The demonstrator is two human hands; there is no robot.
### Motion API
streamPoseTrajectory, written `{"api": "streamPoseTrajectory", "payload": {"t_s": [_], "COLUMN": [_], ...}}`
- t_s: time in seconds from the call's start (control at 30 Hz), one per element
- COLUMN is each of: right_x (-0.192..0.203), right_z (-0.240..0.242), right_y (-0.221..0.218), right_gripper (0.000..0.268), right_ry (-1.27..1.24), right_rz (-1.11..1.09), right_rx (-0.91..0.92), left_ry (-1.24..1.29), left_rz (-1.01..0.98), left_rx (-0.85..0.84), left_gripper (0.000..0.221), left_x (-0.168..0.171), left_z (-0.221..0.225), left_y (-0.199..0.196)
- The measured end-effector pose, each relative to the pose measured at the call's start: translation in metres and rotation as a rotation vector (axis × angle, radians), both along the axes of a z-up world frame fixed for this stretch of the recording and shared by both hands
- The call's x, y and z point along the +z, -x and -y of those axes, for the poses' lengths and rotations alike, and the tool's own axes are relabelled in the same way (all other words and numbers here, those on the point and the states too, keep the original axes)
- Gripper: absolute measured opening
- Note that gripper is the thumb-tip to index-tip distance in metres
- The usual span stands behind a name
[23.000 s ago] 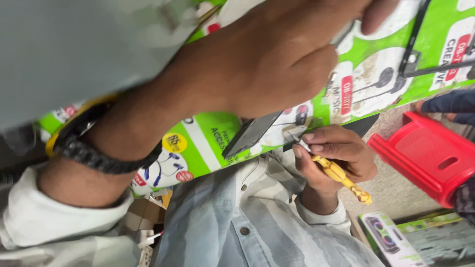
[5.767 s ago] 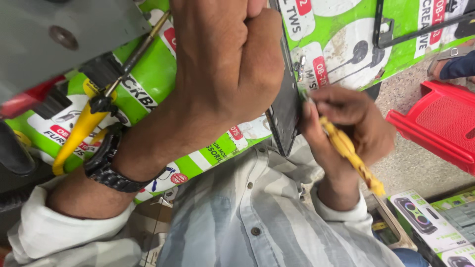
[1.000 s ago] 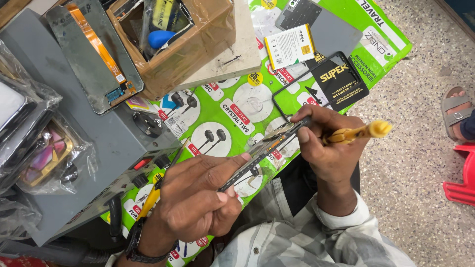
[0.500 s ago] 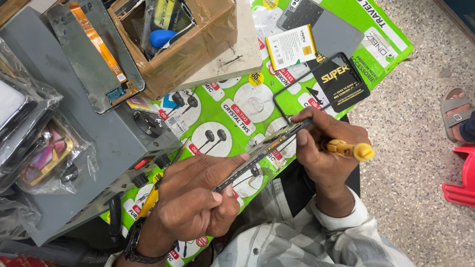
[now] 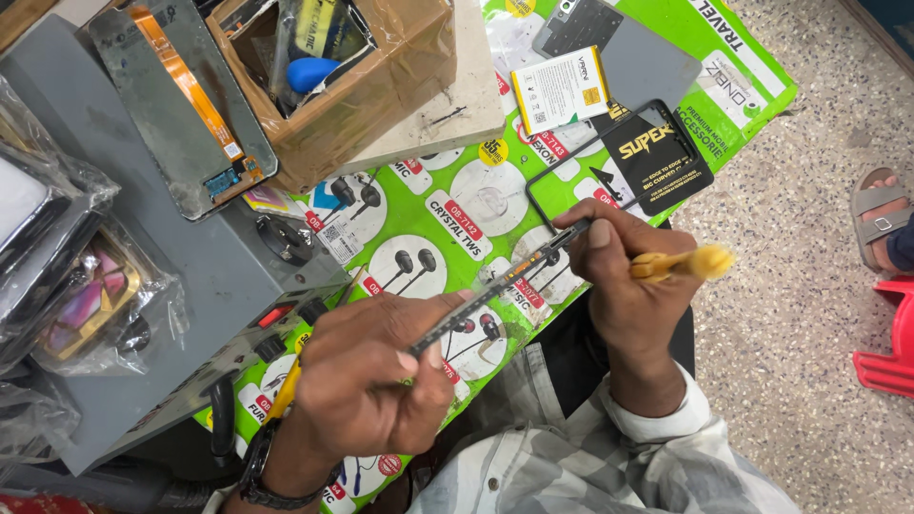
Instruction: The person uses a yellow screwdriver to remove screws from the back of a disassembled smartphone. They carefully unscrew multiple fasteners from the device's frame, holding the phone steady with their left hand while operating the tool with their right. The task involves precision handling of small components on a cluttered workbench.
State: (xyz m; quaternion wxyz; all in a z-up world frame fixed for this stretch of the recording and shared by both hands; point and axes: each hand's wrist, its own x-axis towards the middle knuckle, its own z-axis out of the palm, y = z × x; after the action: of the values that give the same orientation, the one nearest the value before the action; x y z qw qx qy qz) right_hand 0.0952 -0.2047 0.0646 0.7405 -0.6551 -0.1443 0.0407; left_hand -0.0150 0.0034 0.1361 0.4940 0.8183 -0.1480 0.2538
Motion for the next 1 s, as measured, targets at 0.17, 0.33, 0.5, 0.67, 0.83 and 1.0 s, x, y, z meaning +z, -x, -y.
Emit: {"api": "streamPoseTrajectory", "payload": {"t_s": [0.17, 0.33, 0.5, 0.67, 0.83, 1.0], "right_x": [-0.008, -0.007, -0.002, -0.006, -0.017, -0.027], "right_z": [0.010, 0.012, 0.010, 0.012, 0.015, 0.012], "right_y": [-0.005, 0.000, 0.003, 0.002, -0.003, -0.011], "right_gripper": [0.024, 0.025, 0.024, 0.021, 0.014, 0.014], "right_ry": [-0.261, -0.241, -0.296, -0.360, -0.333, -0.386], "right_rz": [-0.172, -0.283, -0.275, -0.269, -0.278, -0.271], "right_rx": [0.087, 0.068, 0.080, 0.110, 0.084, 0.152], "left_ry": [0.464, 0.773, 0.896, 0.890, 0.708, 0.557], "left_rz": [-0.304, -0.510, -0.568, -0.571, -0.523, -0.494], "left_rx": [0.174, 0.248, 0.229, 0.209, 0.254, 0.156], "left_gripper": [0.039, 0.045, 0.046, 0.046, 0.046, 0.043], "left_x": [0.002, 0.008, 0.014, 0.016, 0.014, 0.008], "left_z": [0.008, 0.001, -0.003, -0.003, 0.001, 0.003], "left_y": [0.014, 0.011, 0.005, 0.004, 0.005, 0.008]}}
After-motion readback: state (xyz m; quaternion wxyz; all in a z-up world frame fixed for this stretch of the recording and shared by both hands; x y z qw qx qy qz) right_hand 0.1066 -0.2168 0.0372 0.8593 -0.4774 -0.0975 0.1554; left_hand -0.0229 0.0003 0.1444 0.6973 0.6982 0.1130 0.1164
